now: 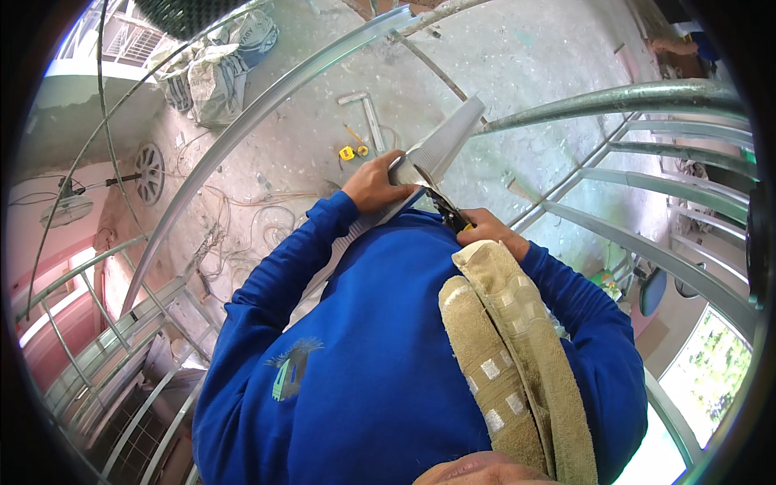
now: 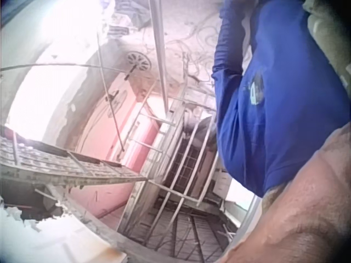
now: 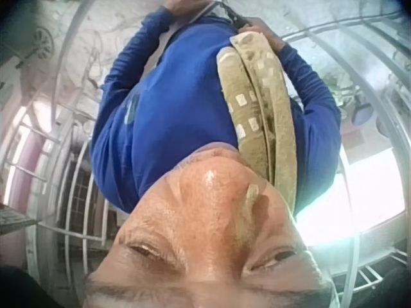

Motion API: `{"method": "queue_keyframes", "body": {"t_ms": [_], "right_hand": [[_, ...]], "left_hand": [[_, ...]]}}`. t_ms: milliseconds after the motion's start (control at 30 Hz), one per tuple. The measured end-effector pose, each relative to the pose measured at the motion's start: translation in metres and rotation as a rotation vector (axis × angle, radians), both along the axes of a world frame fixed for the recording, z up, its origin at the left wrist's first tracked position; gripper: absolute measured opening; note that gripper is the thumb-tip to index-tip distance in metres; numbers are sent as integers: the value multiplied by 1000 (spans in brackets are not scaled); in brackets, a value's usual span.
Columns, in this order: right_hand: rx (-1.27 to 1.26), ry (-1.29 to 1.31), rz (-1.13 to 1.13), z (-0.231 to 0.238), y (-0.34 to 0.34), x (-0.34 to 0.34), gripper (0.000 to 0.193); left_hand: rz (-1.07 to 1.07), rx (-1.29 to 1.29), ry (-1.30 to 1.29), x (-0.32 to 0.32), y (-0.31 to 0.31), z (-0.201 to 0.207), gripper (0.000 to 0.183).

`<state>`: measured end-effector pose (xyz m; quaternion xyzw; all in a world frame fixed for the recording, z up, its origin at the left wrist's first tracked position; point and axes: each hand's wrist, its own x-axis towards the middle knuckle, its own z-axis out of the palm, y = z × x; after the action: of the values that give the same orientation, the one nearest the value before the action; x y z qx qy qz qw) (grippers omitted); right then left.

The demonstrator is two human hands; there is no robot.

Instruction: The person measures and marks a curved metal trim piece on a scaffolding platform, then cuts it with tin snips. After fitting the cut piece, they use a power drill to fasten it to the curved frame.

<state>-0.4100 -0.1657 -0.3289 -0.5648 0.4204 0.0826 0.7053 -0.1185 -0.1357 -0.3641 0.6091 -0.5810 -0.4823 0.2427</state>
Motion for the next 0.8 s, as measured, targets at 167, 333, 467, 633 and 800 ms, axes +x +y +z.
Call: {"method": "queue_keyframes", "body": {"t_ms": [167,333,467,633,800], "right_hand": [[296,84,-122,10,-10,2,33],[-58,-3,-125,-12,0,5,34],[-146,-42,-107,-37,8,4,34],[-52,-80,-65,-41,2,-3,33],[-83,-55,-55,-24,-5,6,36]], "left_hand": [[10,20,-20,-1,0,4,80],[14,-40,-87,-2,-4,4,82],[-4,-5,-37,6,-13,8,83],[-40,108,20,6,-12,8,83],[-18,61,41,10,-14,0,79]]}}
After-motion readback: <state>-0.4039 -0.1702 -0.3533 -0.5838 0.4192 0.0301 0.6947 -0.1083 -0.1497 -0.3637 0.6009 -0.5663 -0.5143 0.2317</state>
